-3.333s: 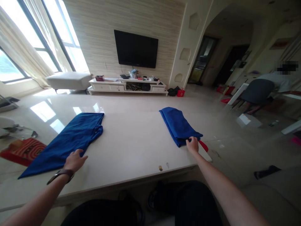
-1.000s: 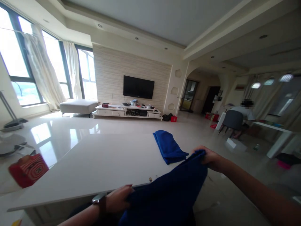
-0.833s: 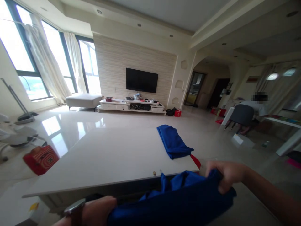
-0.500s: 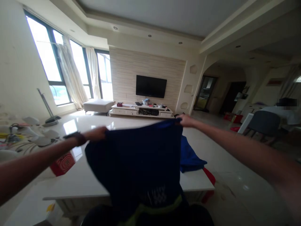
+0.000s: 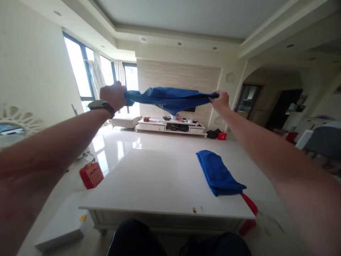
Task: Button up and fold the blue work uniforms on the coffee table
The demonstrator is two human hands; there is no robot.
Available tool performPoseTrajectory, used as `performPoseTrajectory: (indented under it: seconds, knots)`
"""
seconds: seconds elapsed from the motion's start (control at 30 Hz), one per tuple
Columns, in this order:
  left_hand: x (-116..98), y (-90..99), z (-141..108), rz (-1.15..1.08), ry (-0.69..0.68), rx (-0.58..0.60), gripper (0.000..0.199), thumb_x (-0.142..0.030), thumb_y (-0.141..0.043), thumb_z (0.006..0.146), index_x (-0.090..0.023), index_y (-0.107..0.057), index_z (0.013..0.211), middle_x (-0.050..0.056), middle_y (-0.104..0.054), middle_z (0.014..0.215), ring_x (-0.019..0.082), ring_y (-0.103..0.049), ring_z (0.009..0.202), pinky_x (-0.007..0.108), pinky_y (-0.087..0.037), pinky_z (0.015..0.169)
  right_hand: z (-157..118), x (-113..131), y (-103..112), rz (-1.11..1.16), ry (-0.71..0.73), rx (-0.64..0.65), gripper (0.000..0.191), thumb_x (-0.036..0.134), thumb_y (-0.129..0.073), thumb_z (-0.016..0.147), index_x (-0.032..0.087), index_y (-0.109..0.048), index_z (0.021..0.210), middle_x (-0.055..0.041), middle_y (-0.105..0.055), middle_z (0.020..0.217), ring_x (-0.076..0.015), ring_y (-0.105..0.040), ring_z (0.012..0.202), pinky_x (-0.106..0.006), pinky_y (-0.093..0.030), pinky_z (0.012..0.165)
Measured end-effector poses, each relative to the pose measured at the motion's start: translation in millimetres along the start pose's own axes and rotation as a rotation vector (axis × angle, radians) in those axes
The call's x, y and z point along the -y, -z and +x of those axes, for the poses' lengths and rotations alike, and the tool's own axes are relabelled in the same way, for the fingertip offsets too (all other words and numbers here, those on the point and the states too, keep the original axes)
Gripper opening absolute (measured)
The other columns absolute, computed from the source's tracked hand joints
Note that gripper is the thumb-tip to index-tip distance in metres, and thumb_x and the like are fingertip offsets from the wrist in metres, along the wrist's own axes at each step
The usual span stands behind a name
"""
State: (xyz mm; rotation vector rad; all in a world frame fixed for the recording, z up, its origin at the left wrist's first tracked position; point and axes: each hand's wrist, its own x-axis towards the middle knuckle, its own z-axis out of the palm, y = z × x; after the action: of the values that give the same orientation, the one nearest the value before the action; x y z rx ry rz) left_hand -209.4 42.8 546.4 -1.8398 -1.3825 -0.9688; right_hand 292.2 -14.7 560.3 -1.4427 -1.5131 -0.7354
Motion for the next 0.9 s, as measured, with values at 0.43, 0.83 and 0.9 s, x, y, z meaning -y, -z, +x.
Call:
performPoseTrajectory:
  seconds: [0.43, 0.83, 0.9]
  knots:
    - [-9.1, -203.6, -439.9, -0.14, -0.058, 1.056, 0.026, -0.018, -0.056, 0.084, -0.023, -0.076, 0.101, 0.011, -0.069, 0.112, 0.028, -0.07, 0.093, 0.036, -0.049, 0.076, -455.0, -8.5, -139.6, 0.024, -0.161, 1.003, 0.023, 0.008, -0.065, 0.074, 0.02, -0.075, 0.09, -0.0058, -0.075, 0.098, -0.0207, -0.069, 0.092, -0.027, -0.05, 0.083]
    - [23.4, -279.9, -548.8, -0.007, 0.656, 0.833, 0.055, -0.047, -0.043, 0.097, -0.028, -0.058, 0.145, 0.011, -0.051, 0.156, 0.04, -0.043, 0.142, 0.058, -0.039, 0.112, -623.4, -39.0, -197.4, 0.011, -0.228, 1.111, 0.06, 0.033, -0.05, 0.094, 0.027, -0.049, 0.153, -0.0093, -0.043, 0.164, -0.0274, -0.036, 0.152, -0.051, -0.029, 0.12]
    - [20.7, -283.7, -565.4, 0.0, 0.616, 0.764, 0.053, -0.042, -0.042, 0.097, -0.029, -0.058, 0.146, 0.007, -0.049, 0.16, 0.035, -0.034, 0.151, 0.057, -0.029, 0.12, -631.0, -39.6, -196.2, 0.003, -0.247, 1.052, 0.056, 0.03, -0.048, 0.094, 0.027, -0.052, 0.15, -0.009, -0.046, 0.162, -0.0265, -0.038, 0.151, -0.051, -0.03, 0.119]
